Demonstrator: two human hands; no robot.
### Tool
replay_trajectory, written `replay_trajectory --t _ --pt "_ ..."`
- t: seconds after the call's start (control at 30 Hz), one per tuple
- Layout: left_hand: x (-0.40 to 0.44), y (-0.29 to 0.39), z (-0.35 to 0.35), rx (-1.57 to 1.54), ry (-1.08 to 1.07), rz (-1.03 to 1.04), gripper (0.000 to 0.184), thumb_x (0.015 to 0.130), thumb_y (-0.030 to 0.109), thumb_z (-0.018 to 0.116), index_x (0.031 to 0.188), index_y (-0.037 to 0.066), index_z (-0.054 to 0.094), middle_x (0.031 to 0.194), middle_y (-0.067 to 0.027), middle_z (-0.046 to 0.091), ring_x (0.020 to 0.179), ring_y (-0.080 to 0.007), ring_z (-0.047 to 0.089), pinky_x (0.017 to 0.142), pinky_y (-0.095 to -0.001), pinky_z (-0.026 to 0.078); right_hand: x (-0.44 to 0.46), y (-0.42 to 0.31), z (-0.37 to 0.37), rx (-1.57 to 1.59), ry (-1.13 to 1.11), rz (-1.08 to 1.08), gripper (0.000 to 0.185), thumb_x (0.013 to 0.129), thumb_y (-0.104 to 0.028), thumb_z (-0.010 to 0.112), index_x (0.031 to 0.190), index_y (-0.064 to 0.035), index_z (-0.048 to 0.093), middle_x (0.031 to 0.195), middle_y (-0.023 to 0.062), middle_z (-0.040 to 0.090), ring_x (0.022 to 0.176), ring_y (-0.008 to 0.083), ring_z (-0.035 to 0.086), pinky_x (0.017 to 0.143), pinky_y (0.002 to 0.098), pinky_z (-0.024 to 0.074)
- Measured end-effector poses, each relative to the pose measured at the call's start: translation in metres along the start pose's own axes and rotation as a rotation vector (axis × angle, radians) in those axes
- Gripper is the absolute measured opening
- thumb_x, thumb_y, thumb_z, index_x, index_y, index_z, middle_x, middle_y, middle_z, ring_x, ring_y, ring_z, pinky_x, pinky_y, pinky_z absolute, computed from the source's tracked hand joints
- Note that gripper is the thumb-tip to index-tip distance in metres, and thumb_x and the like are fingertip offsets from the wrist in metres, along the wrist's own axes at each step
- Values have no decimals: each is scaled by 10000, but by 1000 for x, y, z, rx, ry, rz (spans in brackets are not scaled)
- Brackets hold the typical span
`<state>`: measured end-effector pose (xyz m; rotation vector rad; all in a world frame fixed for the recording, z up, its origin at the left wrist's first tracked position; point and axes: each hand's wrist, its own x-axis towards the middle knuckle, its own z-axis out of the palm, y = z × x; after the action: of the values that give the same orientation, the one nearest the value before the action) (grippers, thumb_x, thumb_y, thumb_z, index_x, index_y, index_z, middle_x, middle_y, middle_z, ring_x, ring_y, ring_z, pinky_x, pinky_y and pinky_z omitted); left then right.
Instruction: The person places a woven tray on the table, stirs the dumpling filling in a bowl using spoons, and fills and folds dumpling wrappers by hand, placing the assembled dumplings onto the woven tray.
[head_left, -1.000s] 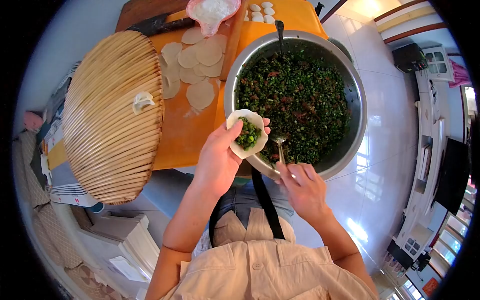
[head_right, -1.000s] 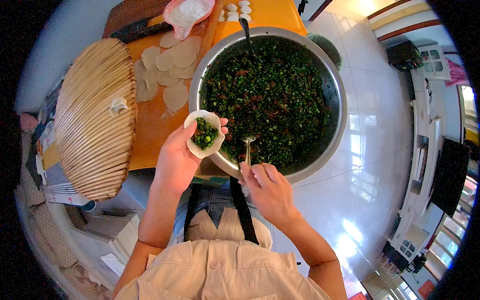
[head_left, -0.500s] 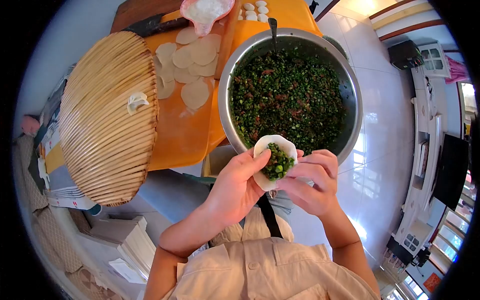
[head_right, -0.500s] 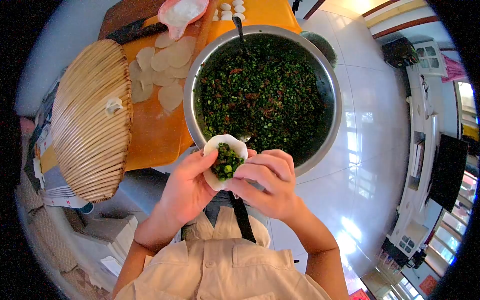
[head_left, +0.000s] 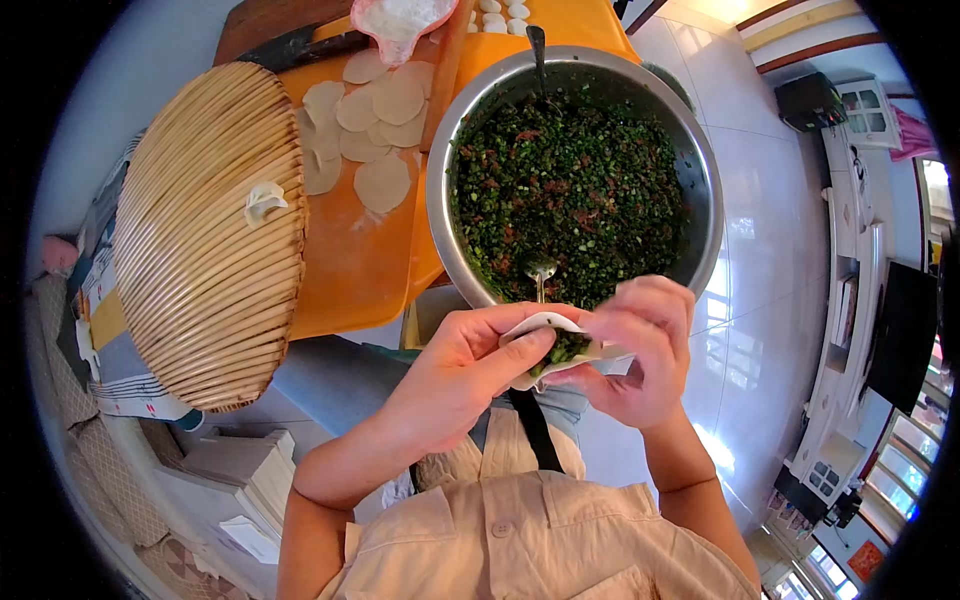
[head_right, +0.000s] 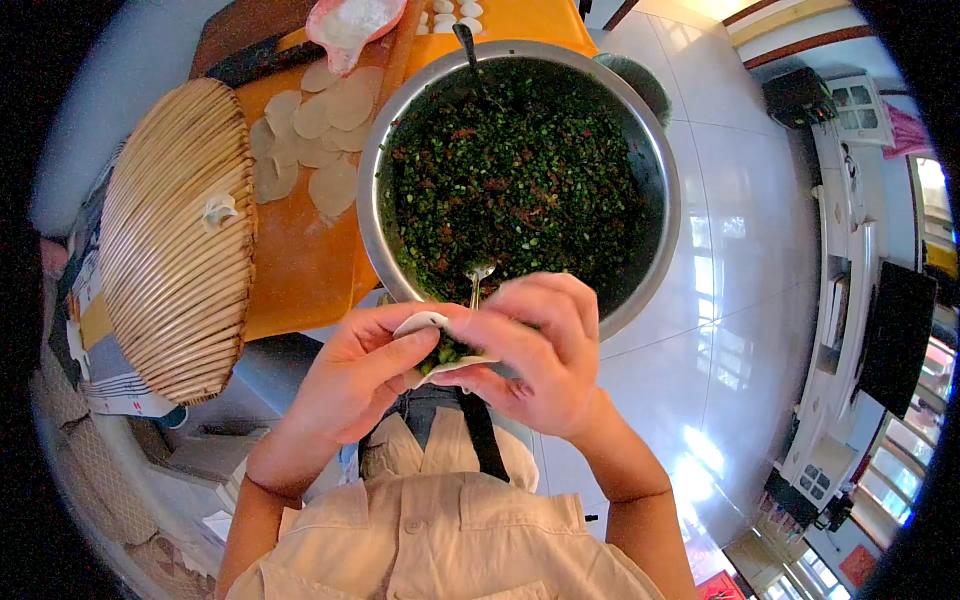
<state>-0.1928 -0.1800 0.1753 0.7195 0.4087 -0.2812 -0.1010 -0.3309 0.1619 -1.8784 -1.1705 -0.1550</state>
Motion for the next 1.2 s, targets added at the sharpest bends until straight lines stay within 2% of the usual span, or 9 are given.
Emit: replay_trajectory --t 0.03,0.07,0.1,0.17,0.37,0.67,0.9,1.2 --pt "-1 2 0 -35 -1 -20 276 929 99 446 1151 -40 532 1080 -110 594 984 -145 575 856 -277 469 2 -3 0 3 14 96 484 570 -282 795 991 -114 625 961 36 573 900 230 524 760 334 423" --pt "-1 4 0 -70 -2 -42 274 923 93 454 1149 -39 534 1073 -112 596 984 -144 575 856 -276 468 2 2 -2 8 -63 79 617 550 -327 806 1075 -85 590 1043 70 555 957 260 516 796 352 420" --pt "-2 3 0 -36 1 -40 268 913 82 469 1141 -38 541 1055 -108 603 967 -138 579 841 -270 472 6 2 -3 57 -95 121 622 558 -328 802 1084 -71 591 1048 68 565 976 267 517 819 357 420" --pt "-1 0 -2 33 6 -38 257 893 61 500 1124 -37 554 1019 -100 617 934 -128 587 812 -260 480 3 8 -2 188 -194 148 580 568 -292 802 1065 -67 606 1047 60 577 970 269 522 827 362 426" --pt "0 -11 -8 77 103 -85 194 853 40 575 1029 -29 620 937 -61 638 828 -88 593 702 -221 484 -4 7 3 332 -201 113 425 588 -201 797 973 -88 657 998 47 598 936 251 536 794 363 452" --pt "-1 -7 -12 202 47 -165 258 825 32 589 1070 -49 598 974 -78 636 866 -91 591 750 -226 480 -14 3 4 404 -173 195 359 578 -154 799 911 -83 687 962 43 618 870 219 567 718 315 454" --pt "0 -1 -14 60 -9 -173 309 828 14 555 1128 -57 554 998 -101 628 886 -108 602 789 -235 484 -20 -2 8 383 -80 257 314 590 -139 795 879 -78 690 920 42 626 819 207 583 703 303 449" --pt "-1 3 -11 -20 -29 -212 329 854 50 548 1162 -67 527 1026 -119 615 918 -127 599 820 -242 477 -25 -2 11 233 11 140 258 608 -143 782 836 -86 677 863 25 640 766 196 587 694 326 438"
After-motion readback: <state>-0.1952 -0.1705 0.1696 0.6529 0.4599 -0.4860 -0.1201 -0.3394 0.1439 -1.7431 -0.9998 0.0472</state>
